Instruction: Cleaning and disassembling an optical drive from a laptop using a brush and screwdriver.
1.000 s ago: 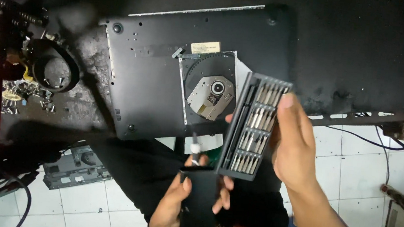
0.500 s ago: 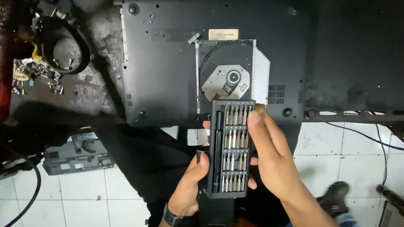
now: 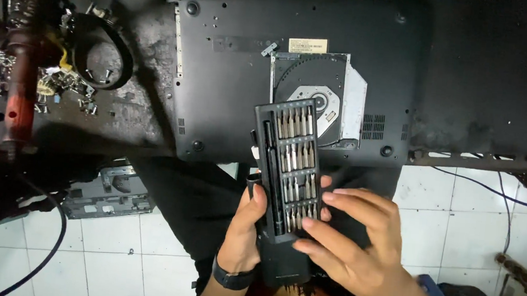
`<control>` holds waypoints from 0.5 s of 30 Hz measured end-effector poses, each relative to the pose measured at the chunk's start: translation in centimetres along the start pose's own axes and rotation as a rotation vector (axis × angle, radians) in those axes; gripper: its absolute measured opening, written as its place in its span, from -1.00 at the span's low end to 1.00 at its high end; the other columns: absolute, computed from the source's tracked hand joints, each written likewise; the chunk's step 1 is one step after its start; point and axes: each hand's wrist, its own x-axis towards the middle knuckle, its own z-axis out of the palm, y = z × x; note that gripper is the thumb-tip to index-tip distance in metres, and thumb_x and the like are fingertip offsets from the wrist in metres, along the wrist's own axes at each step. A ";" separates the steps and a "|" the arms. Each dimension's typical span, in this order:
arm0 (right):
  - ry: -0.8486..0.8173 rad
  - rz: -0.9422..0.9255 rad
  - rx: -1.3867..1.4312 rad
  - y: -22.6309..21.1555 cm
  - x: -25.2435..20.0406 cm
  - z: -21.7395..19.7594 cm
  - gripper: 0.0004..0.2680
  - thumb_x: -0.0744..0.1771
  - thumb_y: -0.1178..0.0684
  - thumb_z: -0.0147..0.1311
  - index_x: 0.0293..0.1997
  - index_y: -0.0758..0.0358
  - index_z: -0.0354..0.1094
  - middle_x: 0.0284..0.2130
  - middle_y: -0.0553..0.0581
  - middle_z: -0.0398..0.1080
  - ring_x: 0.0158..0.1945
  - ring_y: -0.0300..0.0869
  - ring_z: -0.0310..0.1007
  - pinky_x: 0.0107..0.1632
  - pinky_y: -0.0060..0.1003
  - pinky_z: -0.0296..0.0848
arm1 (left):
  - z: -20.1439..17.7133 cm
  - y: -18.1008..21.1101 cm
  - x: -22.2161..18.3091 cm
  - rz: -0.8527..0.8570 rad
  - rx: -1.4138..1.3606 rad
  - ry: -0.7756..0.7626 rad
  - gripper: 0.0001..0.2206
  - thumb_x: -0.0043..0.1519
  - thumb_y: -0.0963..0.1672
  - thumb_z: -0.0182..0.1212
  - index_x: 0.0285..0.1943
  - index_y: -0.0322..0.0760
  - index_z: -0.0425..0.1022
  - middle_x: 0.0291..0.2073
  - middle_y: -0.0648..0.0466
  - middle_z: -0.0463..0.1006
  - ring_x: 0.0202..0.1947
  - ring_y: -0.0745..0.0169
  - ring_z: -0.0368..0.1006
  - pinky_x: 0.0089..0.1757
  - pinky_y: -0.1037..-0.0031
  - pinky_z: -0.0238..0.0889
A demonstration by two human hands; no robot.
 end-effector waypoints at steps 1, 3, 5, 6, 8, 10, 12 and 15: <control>0.003 -0.003 0.002 -0.1 0.4 0.0 -0.67 0.19 -0.01 0.48 -0.01 0.02 0.48 0.12 0.15 0.31 0.16 0.04 0.40 0.25 0.00 0.41 | 0.3 0.2 0.0 0.004 0.002 -0.001 -0.47 0.35 -0.01 0.03 0.43 -0.43 0.23 0.23 -0.18 0.44 0.07 0.06 0.41 0.10 0.26 0.22; -0.034 -0.018 -0.034 -0.2 1.1 0.0 -0.71 0.19 0.02 0.45 -0.03 0.03 0.56 0.12 0.16 0.32 0.16 0.03 0.34 0.24 -0.06 0.38 | 1.0 0.5 0.0 0.022 -0.002 -0.029 -0.52 0.39 -0.03 -0.02 0.42 -0.43 0.24 0.23 -0.15 0.44 0.06 0.13 0.41 0.09 0.33 0.22; -0.035 -0.018 -0.037 -0.4 1.5 -0.2 -0.73 0.19 0.02 0.44 -0.06 0.07 0.57 0.10 0.17 0.33 0.15 0.02 0.36 0.22 -0.08 0.40 | 2.1 0.9 0.0 0.040 -0.012 -0.029 -0.50 0.38 -0.03 0.00 0.44 -0.42 0.23 0.24 -0.15 0.44 0.07 0.12 0.40 0.10 0.31 0.22; -0.033 -0.017 -0.042 -0.4 1.9 -0.1 -0.74 0.19 0.02 0.43 -0.08 0.12 0.58 0.08 0.19 0.34 0.14 0.02 0.38 0.20 -0.09 0.43 | 2.6 1.4 0.2 0.055 -0.019 -0.032 -0.48 0.37 -0.02 0.02 0.45 -0.42 0.21 0.24 -0.16 0.43 0.08 0.10 0.40 0.11 0.29 0.23; -0.065 -0.050 -0.055 -0.8 1.4 -0.3 -0.75 0.19 0.02 0.38 -0.10 0.15 0.58 0.07 0.24 0.37 0.15 0.06 0.38 0.22 -0.02 0.42 | 0.5 -0.4 -0.3 0.025 -0.007 0.098 -0.56 0.33 -0.09 0.04 0.37 -0.38 0.28 0.12 -0.10 0.45 0.02 0.15 0.39 0.08 0.31 0.22; -0.083 -0.109 -0.068 -0.5 1.3 0.0 -0.76 0.20 0.02 0.34 -0.11 0.17 0.57 0.06 0.30 0.40 0.15 0.10 0.38 0.23 0.06 0.41 | 0.3 -0.2 0.1 0.025 0.001 0.218 -0.63 0.29 -0.15 0.06 0.29 -0.35 0.34 0.01 -0.04 0.47 -0.04 0.20 0.37 0.06 0.34 0.22; -0.059 -0.018 -0.100 0.3 0.7 0.6 -0.73 0.14 -0.05 0.37 -0.11 -0.05 0.60 0.09 0.07 0.38 0.12 -0.06 0.46 0.17 -0.14 0.47 | 2.1 0.7 0.1 -0.088 0.016 0.296 -0.66 0.33 -0.12 0.05 0.22 -0.44 0.44 -0.01 -0.08 0.56 -0.11 0.24 0.40 0.00 0.42 0.24; -0.050 -0.063 -0.158 4.2 -1.1 2.5 -0.69 0.08 -0.22 0.47 -0.17 -0.22 0.61 0.05 0.03 0.38 0.13 -0.11 0.47 0.18 -0.15 0.50 | 2.2 1.4 0.9 -0.042 0.054 0.041 -0.48 0.29 -0.03 0.05 0.41 -0.38 0.32 0.19 -0.13 0.51 0.09 0.12 0.43 0.13 0.34 0.24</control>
